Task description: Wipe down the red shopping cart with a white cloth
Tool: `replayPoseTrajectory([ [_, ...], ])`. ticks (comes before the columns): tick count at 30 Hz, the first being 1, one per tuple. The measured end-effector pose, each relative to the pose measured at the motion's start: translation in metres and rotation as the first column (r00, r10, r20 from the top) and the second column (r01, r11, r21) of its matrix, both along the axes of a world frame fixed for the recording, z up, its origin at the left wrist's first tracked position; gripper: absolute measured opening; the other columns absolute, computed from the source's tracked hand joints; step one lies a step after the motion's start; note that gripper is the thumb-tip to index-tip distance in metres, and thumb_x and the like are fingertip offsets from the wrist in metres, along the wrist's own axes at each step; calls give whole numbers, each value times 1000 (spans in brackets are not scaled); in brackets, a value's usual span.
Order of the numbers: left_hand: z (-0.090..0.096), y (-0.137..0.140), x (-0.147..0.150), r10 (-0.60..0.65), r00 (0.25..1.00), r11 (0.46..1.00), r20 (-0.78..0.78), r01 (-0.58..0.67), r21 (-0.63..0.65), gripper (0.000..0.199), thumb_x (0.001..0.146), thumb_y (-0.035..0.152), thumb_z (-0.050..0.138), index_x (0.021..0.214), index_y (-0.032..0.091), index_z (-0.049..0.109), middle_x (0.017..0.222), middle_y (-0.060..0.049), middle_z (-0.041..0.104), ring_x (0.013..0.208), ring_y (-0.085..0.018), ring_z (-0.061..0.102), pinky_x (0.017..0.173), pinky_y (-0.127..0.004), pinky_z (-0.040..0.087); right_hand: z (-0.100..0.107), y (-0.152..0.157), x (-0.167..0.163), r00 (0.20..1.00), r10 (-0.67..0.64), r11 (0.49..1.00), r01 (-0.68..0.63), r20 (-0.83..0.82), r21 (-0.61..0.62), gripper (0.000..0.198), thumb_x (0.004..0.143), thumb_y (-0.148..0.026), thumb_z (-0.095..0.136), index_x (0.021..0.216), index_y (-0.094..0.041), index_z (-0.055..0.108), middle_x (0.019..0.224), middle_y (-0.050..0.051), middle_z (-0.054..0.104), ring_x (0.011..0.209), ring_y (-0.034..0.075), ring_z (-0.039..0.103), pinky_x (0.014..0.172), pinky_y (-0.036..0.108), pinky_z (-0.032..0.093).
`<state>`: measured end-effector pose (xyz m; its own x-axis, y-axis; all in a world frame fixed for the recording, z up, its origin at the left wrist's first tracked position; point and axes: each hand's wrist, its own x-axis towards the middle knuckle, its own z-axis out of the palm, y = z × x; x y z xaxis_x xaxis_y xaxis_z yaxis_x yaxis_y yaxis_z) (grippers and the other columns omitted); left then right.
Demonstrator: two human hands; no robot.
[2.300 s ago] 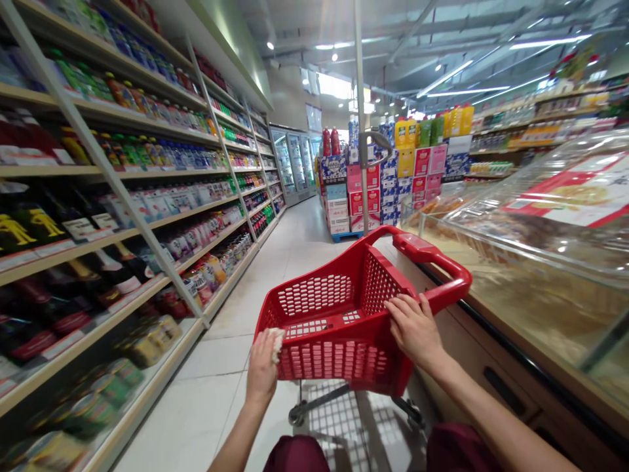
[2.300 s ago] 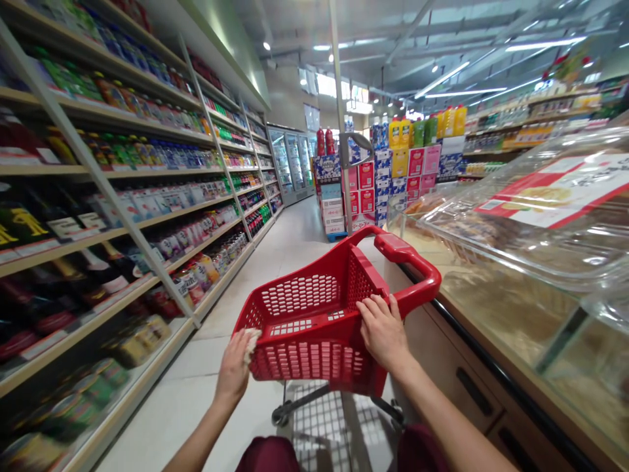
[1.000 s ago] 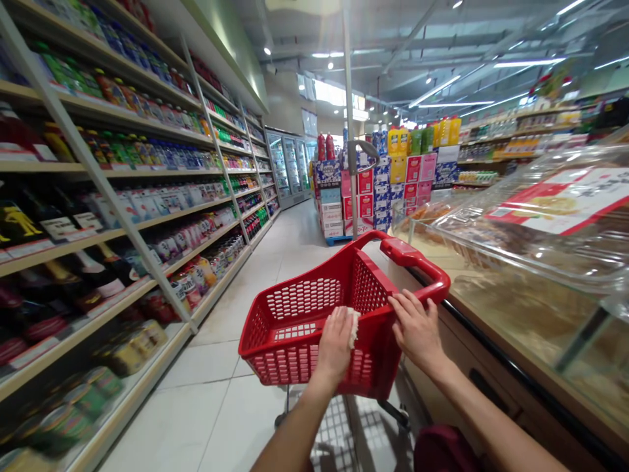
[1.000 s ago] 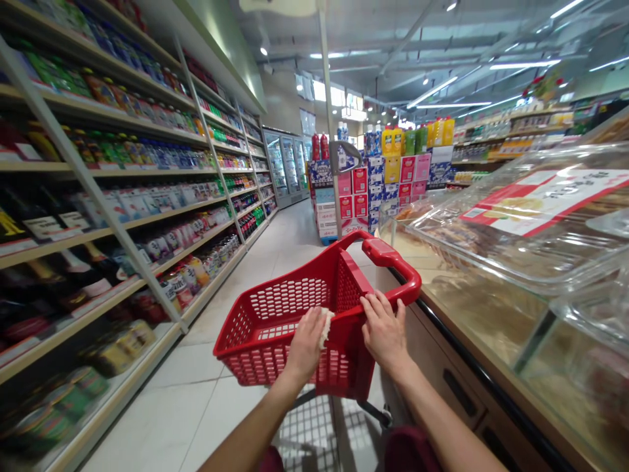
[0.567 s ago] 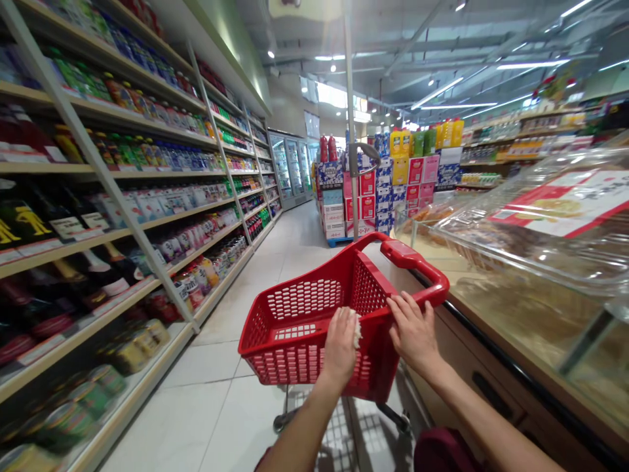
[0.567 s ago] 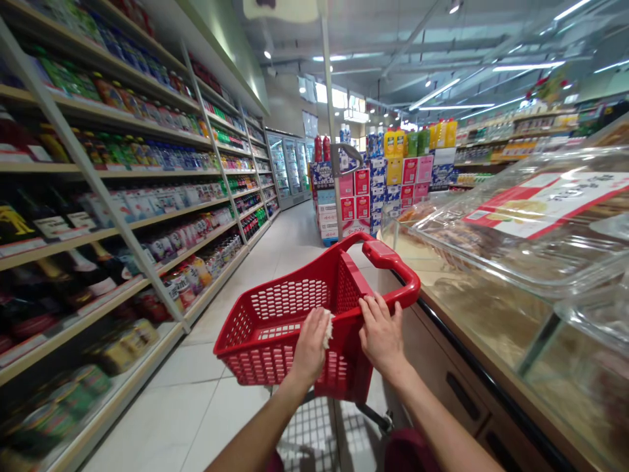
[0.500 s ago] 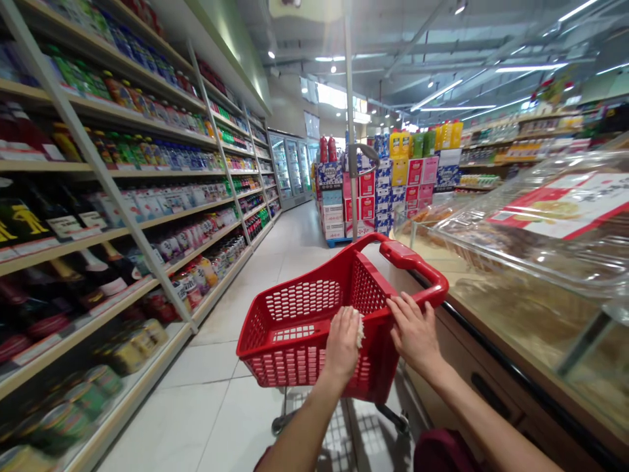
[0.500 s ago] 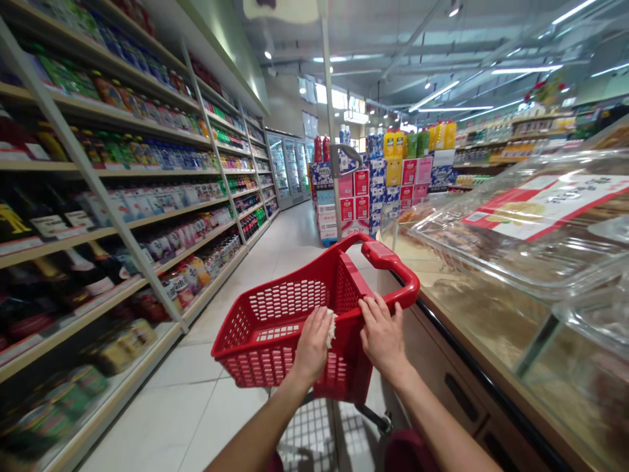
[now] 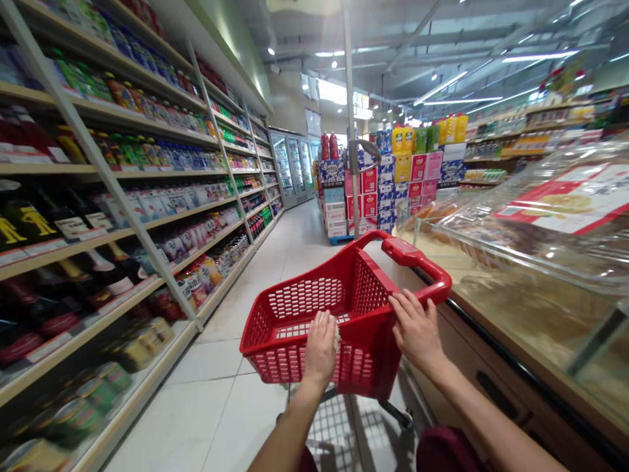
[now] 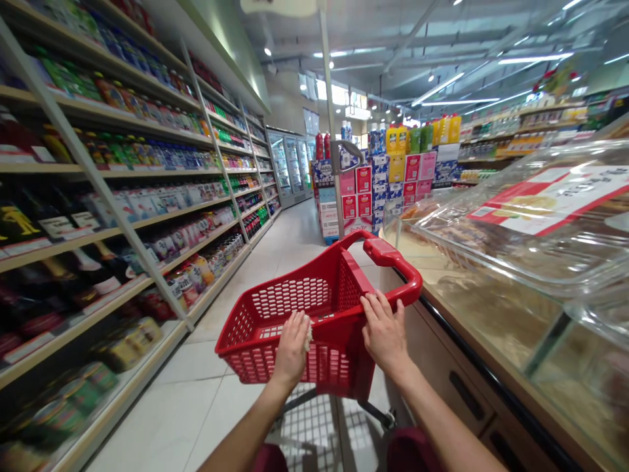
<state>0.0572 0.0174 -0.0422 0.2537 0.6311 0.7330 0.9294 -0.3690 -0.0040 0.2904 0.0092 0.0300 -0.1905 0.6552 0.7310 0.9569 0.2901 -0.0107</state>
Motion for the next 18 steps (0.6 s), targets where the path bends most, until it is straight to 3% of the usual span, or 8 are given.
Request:
replayPoseTrajectory([
  [2, -2, -4, -10, -2, 999, 1000, -41, 2, -17, 46, 80, 7, 31, 124, 18, 41, 127, -10, 47, 124, -22, 33, 97, -45, 35, 1, 2, 5, 1000, 0, 1000, 0, -1, -7, 46, 72, -13, 42, 116, -19, 50, 119, 5, 54, 118, 22, 36, 100, 47, 16],
  [7, -21, -24, -111, 177, 984, 984, 1, -177, -25, 46, 78, 9, 32, 120, 21, 45, 125, -9, 49, 121, -23, 37, 96, -46, 35, 2, 4, 5, 998, -34, 999, 33, -44, -24, 42, 74, -15, 42, 114, -16, 51, 120, 6, 53, 119, 23, 35, 100, 47, 16],
  [9, -25, -24, -127, 213, 976, 977, 49, -211, -41, 46, 76, 8, 34, 117, 21, 49, 122, -9, 51, 119, -23, 39, 95, -46, 37, 0, 1, -3, 998, -48, 999, 47, -43, -26, 41, 74, -17, 43, 114, -15, 52, 120, 8, 52, 120, 25, 33, 100, 49, 17],
  [11, -24, -18, -115, 180, 981, 983, 76, -177, -48, 46, 74, 7, 33, 114, 20, 51, 118, -9, 54, 117, -22, 41, 95, -45, 39, -4, -2, -12, 1000, -18, 999, 18, -11, -37, 42, 73, -19, 44, 114, -15, 52, 123, 8, 50, 122, 26, 31, 100, 50, 16],
  [15, -16, -5, -60, 33, 998, 998, 61, -30, -49, 50, 73, 2, 29, 116, 18, 49, 119, -8, 53, 118, -20, 38, 97, -43, 38, -11, -1, -19, 997, 60, 997, -57, 54, -58, 47, 72, -21, 45, 119, -15, 48, 129, 8, 44, 125, 26, 25, 101, 50, 14],
  [18, -13, -5, -60, -13, 1000, 997, 29, 16, -82, 50, 74, 4, 30, 119, 18, 46, 121, -8, 51, 119, -20, 37, 98, -42, 37, -10, 12, -8, 991, 97, 993, -91, 91, -71, 47, 72, -18, 43, 120, -17, 48, 129, 7, 45, 125, 24, 27, 101, 49, 15],
])
